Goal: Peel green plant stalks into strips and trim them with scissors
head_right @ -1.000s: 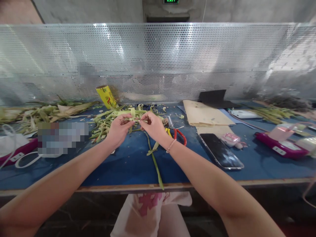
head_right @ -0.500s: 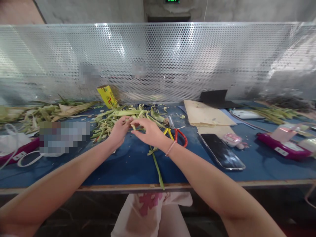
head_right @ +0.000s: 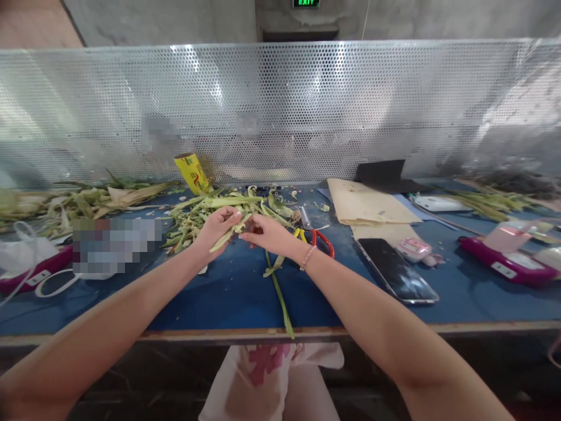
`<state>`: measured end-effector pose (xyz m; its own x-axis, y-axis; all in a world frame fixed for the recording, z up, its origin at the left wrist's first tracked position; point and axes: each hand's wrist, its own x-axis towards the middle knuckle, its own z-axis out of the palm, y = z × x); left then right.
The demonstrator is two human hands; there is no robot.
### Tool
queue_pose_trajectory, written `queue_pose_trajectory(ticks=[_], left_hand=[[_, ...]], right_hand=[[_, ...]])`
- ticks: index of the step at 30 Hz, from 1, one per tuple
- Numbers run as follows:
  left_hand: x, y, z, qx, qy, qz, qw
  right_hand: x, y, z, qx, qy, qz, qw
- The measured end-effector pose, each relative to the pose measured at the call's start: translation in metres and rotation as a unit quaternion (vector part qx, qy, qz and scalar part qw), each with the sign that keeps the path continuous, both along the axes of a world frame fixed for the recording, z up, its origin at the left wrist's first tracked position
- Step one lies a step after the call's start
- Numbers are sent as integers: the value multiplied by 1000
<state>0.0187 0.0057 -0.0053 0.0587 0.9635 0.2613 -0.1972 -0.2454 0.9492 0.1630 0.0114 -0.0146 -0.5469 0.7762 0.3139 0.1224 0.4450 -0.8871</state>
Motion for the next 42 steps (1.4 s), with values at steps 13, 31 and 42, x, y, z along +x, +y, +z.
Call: queue_pose_trajectory(ticks=[13,31,42], left_hand=[[8,-13,-2,140,56,17,988],[9,-6,-9,71,-17,-57,996],[-7,-1,2,-7,43,-106,993]], right_hand=[[-10,4,-4,40,191,-199,960],[-15,0,-8,24,185,-170,968],[-7,0,-1,33,170,-154,973]])
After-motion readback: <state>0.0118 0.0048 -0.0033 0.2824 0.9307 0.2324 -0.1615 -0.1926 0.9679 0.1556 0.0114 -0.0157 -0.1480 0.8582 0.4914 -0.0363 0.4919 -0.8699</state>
